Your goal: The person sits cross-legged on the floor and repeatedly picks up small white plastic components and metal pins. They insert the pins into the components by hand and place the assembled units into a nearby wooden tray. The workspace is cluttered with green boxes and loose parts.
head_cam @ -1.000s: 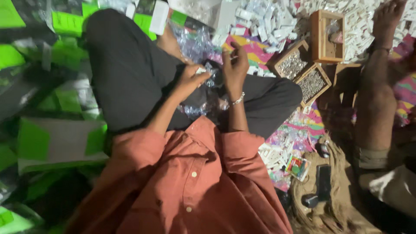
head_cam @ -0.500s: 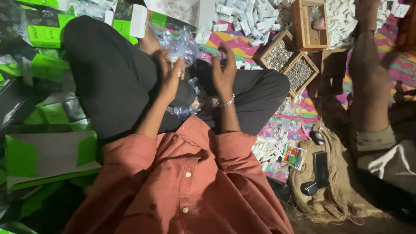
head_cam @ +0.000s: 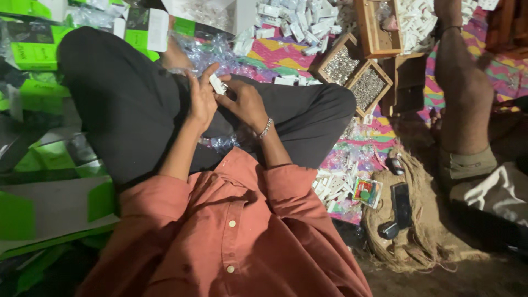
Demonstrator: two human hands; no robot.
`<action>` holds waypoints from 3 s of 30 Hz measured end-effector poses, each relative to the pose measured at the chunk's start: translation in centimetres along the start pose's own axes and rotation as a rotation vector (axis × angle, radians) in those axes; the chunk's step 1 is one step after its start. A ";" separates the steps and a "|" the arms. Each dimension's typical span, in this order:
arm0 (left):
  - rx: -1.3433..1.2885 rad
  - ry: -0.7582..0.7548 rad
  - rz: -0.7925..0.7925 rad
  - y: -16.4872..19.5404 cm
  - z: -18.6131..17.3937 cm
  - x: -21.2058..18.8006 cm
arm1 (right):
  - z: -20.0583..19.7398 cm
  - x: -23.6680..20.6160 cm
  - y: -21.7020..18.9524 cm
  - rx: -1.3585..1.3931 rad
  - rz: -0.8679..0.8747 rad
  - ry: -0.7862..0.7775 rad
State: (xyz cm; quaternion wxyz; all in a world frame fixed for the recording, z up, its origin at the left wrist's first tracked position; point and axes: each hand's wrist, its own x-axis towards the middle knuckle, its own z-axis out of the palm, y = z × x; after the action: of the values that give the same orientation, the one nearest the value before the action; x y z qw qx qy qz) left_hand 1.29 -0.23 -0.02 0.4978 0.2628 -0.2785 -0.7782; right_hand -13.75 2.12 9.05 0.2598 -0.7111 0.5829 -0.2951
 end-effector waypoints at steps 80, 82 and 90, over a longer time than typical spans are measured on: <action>0.710 -0.023 0.369 -0.5 3.5 -1.1 | -5.0 0.8 5.7 0.027 0.024 0.010; 0.531 0.041 0.427 0.3 3.3 -0.7 | -5.2 0.6 5.6 -0.017 -0.039 0.016; -0.050 0.109 0.121 0.7 1.0 0.4 | -3.9 -1.8 2.1 -0.161 -0.099 0.178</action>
State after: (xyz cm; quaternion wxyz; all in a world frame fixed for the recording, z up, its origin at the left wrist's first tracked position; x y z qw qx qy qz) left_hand 0.87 -0.62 1.11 0.5647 0.2749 -0.2468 -0.7380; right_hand -18.24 3.36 9.98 0.1344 -0.7287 0.5894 -0.3217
